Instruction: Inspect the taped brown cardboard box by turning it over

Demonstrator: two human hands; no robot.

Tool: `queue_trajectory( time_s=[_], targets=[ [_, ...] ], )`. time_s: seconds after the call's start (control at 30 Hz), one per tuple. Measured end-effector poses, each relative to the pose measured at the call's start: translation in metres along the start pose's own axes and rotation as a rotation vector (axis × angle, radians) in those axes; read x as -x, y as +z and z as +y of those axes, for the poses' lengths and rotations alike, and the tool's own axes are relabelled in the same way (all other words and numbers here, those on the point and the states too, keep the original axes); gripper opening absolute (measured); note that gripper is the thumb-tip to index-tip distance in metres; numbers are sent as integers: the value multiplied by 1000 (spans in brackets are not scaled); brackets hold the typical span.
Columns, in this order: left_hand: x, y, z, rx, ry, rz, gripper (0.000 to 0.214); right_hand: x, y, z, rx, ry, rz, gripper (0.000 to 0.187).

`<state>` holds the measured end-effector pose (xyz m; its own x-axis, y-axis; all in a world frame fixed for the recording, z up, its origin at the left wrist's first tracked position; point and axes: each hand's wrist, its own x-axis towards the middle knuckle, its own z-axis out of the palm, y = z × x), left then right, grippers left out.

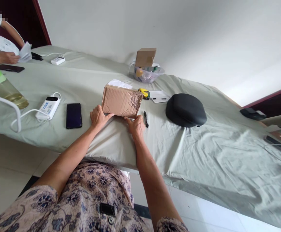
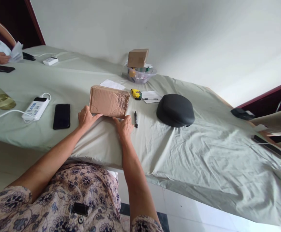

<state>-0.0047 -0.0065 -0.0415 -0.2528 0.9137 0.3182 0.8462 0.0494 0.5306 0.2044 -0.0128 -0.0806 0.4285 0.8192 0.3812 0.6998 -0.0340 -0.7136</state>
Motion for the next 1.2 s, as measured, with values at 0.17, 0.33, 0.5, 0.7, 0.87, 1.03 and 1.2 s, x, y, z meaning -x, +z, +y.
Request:
queue_trajectory(
  time_s=[0.17,0.33,0.5,0.7,0.87,1.03,1.2],
  targets=[
    [-7,5,-10,94,31,82,56,-7,-6,1,-131,-78,-5,49],
    [-14,9,-21,324,79,151,53,-7,-15,-7,-205,-200,39,41],
    [-17,11,-26,462,160,233,38,-7,-23,-11,-272,-229,118,42],
    [-19,10,-25,500,128,242,12,-9,-24,-11,-315,-172,117,39],
    [-19,6,-21,448,32,156,19,-11,-24,-11,-255,-85,-4,32],
    [-18,1,-19,349,-22,49,20,-14,-24,-7,-199,0,-108,23],
    [-15,-4,-15,114,-36,-81,12,-13,-21,0,59,-24,-193,24]
  ],
)
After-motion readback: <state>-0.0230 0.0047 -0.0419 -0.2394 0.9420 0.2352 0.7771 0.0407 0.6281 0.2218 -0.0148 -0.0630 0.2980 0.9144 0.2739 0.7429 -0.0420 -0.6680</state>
